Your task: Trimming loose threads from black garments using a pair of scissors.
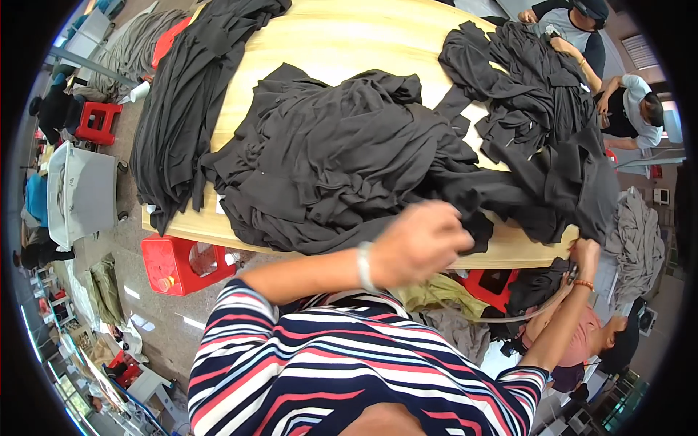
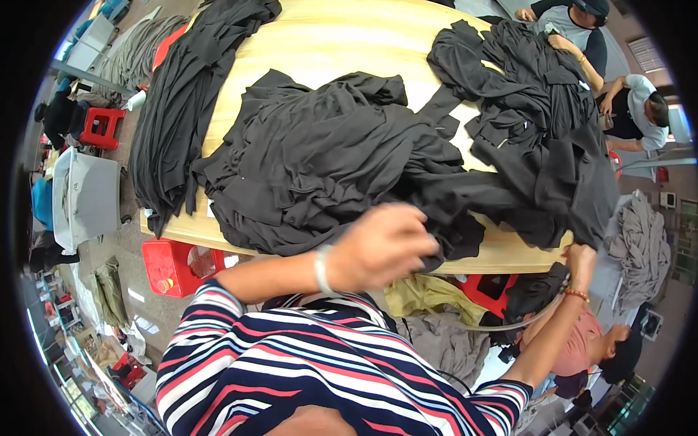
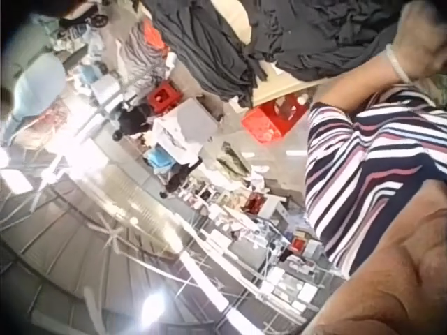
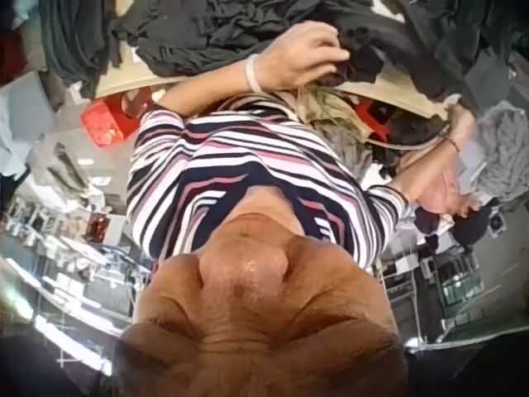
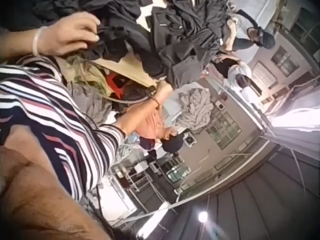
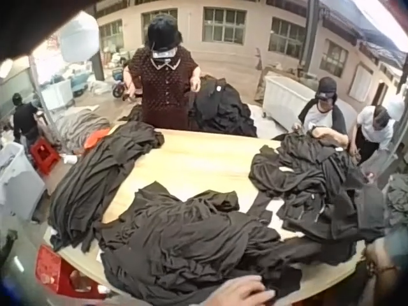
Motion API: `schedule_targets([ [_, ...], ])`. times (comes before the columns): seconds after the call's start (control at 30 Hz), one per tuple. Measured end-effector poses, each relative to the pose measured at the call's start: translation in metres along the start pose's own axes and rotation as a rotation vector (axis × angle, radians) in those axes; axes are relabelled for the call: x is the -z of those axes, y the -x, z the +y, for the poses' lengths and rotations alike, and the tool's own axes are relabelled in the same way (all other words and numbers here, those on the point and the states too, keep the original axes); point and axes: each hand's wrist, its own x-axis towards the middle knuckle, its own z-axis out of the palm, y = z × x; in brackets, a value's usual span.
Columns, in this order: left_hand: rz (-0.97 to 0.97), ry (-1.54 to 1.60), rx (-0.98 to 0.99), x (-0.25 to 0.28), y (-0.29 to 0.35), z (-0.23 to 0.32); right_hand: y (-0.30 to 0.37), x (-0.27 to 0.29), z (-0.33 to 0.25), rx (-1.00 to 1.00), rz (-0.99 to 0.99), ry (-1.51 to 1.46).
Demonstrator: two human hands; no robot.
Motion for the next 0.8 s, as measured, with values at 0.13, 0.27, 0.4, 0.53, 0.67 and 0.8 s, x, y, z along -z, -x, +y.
schedule_targets([
  [0.13, 0.235, -0.693, 0.379, 0.076, 0.044, -0.066, 0.013, -0.050, -0.004, -0.104, -0.064, 0.288],
  [0.27, 0.181, -0.857, 0.836, 0.144, 0.124, -0.117, 0.058, -0.137, -0.070, 0.239, -0.383, 0.282],
  [0.4, 0.044, -0.773, 0.513, 0.132, 0.100, -0.062, 0.104, -0.198, -0.175, 0.462, -0.621, 0.289],
  [0.53, -0.097, -0.800, 0.565, 0.126, 0.121, -0.072, 0.113, -0.242, -0.205, 0.632, -0.724, 0.329],
  [0.67, 0.392, -0.670, 0.502, 0.183, 0.107, -0.079, 0.121, -0.261, -0.221, 0.766, -0.718, 0.447],
  [0.8, 0.541, -1.183, 0.340, 0.243, 0.082, -0.087, 0.125, -0.265, -0.230, 0.737, -0.702, 0.421],
])
